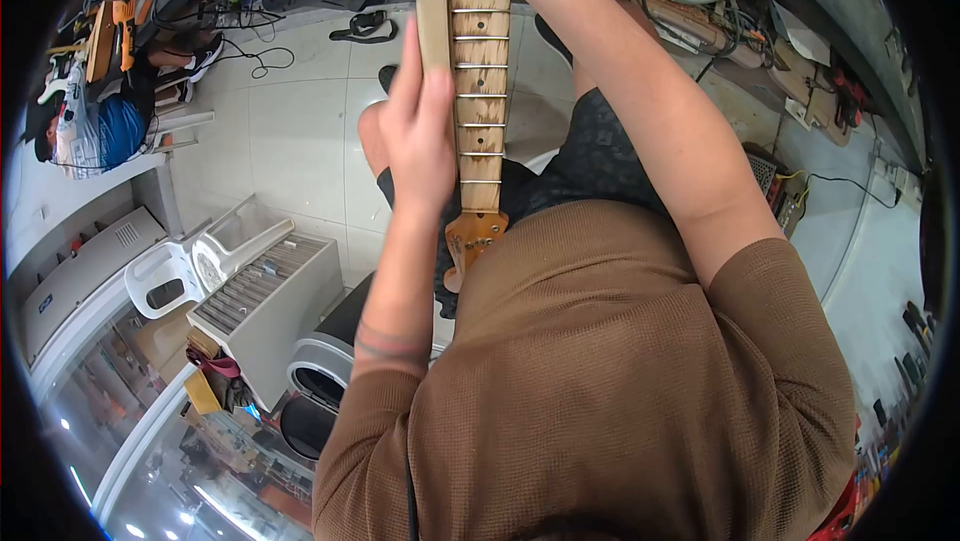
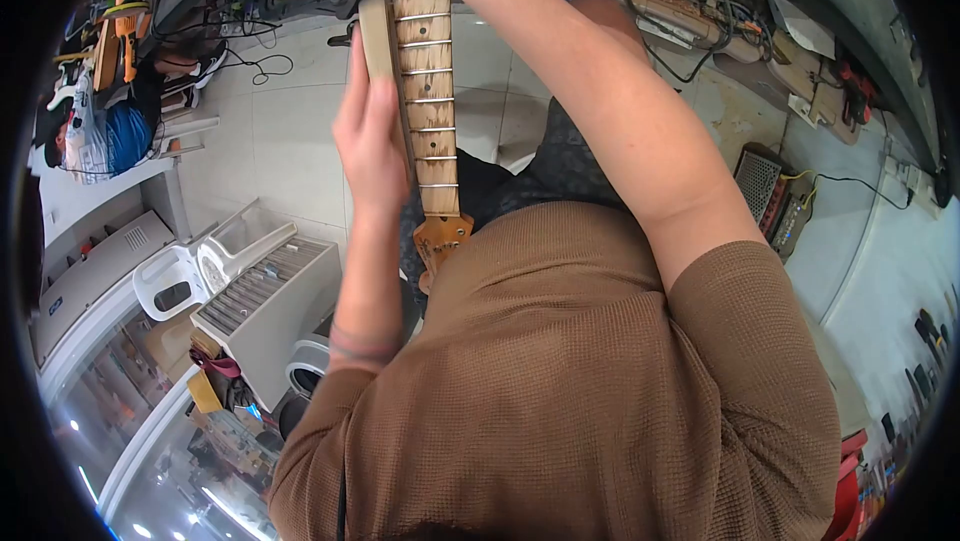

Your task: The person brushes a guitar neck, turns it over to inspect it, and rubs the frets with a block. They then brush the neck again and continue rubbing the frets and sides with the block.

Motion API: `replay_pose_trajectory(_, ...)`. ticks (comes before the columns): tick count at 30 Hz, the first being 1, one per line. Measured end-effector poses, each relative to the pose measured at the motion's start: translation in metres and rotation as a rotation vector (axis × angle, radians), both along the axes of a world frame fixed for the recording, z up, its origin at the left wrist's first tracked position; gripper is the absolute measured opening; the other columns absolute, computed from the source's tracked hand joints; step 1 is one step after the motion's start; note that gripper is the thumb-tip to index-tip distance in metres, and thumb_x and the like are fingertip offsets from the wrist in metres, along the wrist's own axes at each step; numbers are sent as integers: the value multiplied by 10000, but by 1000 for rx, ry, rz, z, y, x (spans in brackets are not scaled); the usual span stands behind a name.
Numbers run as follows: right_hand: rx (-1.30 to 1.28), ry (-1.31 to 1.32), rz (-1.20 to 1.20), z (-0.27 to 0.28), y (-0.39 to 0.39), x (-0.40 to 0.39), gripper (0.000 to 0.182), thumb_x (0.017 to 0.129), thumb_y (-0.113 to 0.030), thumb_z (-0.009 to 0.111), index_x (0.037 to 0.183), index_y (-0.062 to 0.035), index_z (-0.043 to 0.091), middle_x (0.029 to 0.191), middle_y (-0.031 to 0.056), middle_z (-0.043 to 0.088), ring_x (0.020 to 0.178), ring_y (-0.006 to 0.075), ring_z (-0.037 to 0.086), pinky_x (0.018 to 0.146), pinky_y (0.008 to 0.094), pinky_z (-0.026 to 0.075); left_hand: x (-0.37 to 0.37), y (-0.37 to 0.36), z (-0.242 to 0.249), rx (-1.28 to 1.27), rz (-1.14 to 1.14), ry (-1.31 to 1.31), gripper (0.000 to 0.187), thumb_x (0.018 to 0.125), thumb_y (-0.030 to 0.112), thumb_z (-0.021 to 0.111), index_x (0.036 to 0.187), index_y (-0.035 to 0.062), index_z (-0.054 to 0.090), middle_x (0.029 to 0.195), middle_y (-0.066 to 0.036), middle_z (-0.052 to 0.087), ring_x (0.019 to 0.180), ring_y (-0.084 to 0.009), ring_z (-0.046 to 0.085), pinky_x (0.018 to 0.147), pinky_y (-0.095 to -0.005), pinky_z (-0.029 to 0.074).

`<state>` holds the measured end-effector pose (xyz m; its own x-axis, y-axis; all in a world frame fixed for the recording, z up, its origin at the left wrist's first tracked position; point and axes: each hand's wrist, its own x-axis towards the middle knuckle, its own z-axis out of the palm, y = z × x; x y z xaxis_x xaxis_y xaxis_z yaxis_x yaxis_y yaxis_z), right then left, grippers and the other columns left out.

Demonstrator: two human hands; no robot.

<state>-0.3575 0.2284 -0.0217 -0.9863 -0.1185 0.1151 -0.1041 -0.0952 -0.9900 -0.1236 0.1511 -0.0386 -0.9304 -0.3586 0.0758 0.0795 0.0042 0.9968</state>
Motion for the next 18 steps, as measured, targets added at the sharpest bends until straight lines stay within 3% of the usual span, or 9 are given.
replay_pose_trajectory(1, 12, 15, -25, -3, -2, -3, 619, 1176, -494, 546, 996, 79, 700, 801, 188, 710, 751, 311, 681, 758, 471, 546, 21, 4, -7, -102, 39, -25, 683, 1153, 181, 552, 1738, -95, 331, 1576, -149, 616, 1332, -180, 642, 1154, -341, 497)
replay_pose_trajectory(4, -6, 14, -61, -7, -3, -2, 634, 1175, -502, 540, 1000, 86, 699, 804, 198, 712, 766, 321, 694, 771, 476, 549, 37, 11, -9, -117, 96, -41, 683, 1159, 203, 564, 1744, -71, 344, 1588, -138, 611, 1334, -181, 637, 1139, -335, 504)
replay_pose_trajectory(7, -29, 18, -54, -5, -4, -5, 641, 1175, -507, 539, 1004, 91, 696, 808, 201, 713, 781, 325, 706, 782, 477, 551, -41, 1, 16, 51, -7, 54, 633, 1169, 160, 554, 1696, -139, 372, 1616, -192, 602, 1408, -182, 579, 1195, -311, 438)
replay_pose_trajectory(10, -17, 21, -23, 1, 9, 8, 634, 1176, -500, 543, 1012, 93, 695, 806, 190, 712, 778, 317, 706, 782, 475, 552, -61, 3, 30, 40, 0, 78, 640, 1164, 168, 563, 1694, -138, 378, 1585, -181, 625, 1374, -169, 588, 1170, -295, 447)
replay_pose_trajectory(13, -41, 27, -25, 0, -1, 4, 623, 1178, -491, 545, 1011, 90, 698, 799, 175, 709, 763, 304, 696, 774, 472, 550, 11, 7, 5, 7, 22, -32, 639, 1160, 157, 556, 1690, -149, 373, 1612, -187, 608, 1399, -174, 586, 1192, -308, 441)
replay_pose_trajectory(18, -11, 24, -46, -5, -3, -2, 623, 1185, -491, 537, 975, 73, 699, 784, 156, 701, 740, 287, 677, 754, 469, 546, -15, 7, 10, 67, 14, 1, 625, 1161, 126, 530, 1697, -146, 360, 1629, -201, 595, 1424, -190, 595, 1202, -307, 445)
